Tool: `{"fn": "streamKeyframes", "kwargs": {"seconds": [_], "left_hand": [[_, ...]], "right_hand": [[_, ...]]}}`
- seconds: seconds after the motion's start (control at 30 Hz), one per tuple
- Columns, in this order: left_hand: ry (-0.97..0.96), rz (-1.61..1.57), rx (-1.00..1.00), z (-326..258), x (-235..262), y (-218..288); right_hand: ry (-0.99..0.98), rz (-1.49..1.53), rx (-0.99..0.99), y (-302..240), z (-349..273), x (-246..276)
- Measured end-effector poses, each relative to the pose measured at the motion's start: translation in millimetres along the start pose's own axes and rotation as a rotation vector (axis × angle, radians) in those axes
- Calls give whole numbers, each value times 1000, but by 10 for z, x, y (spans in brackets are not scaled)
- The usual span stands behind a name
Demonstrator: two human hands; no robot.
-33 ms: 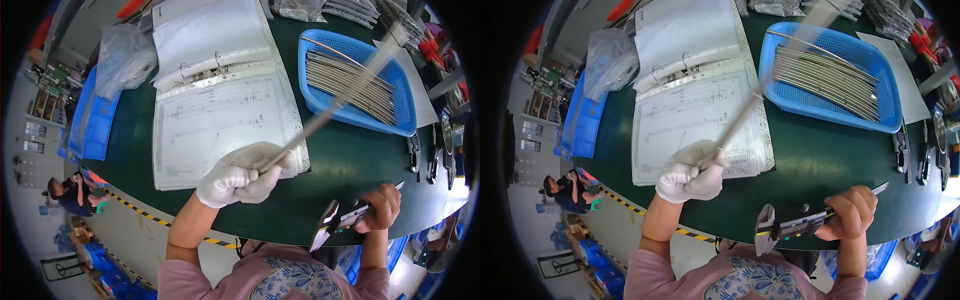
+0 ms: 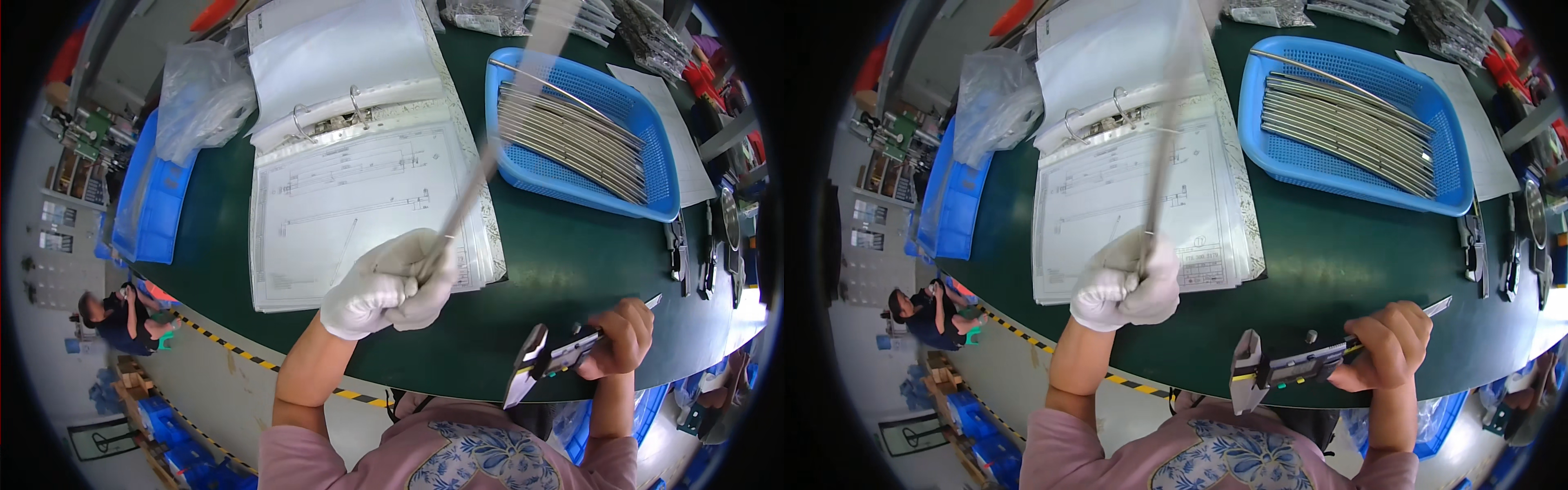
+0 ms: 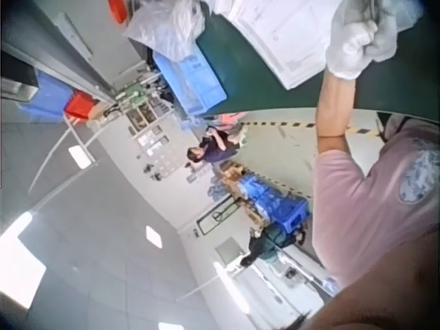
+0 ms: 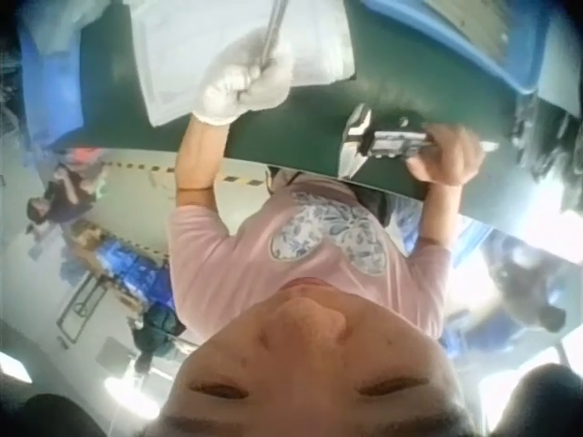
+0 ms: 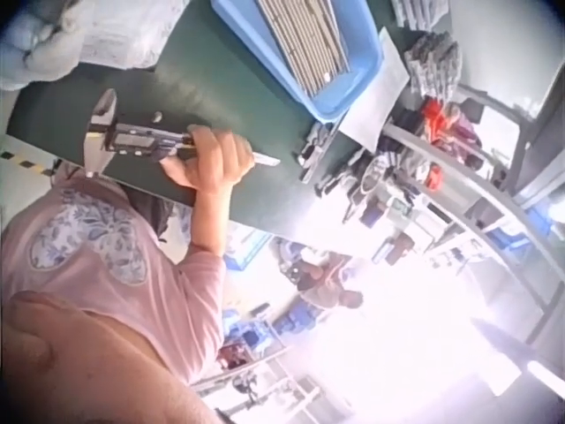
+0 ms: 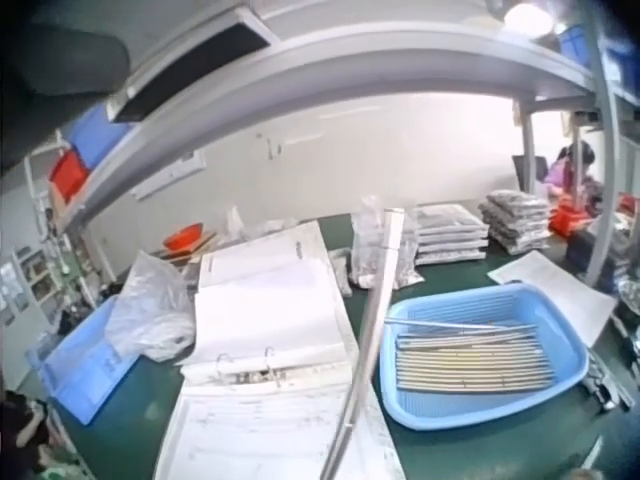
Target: Using a digital caliper to measure the dimensions of metal rods at a quality control workstation.
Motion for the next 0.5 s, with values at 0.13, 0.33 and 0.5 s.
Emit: {"fn": "streamKeyframes", "kwargs": {"seconds": [0.13, 0.33, 0.5], "left_hand": [[13, 14, -280, 4, -12, 116], [219, -35, -206, 92, 142, -33], [302, 98, -141, 101, 177, -142]], "right_hand": [[-68, 57, 26, -22, 10, -119], [-114, 42, 40, -59, 24, -153], [-112, 58, 8, -14, -25, -172]]}}
Point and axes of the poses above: each hand's wrist, its own z-axis towards the middle knuckle, its own x-axis out of the back of the hand, y = z × x, the point moved 9 cm from there along z, towards the middle knuckle, and after that the axes turned 1 degree about -y, right-handed, at the moved point
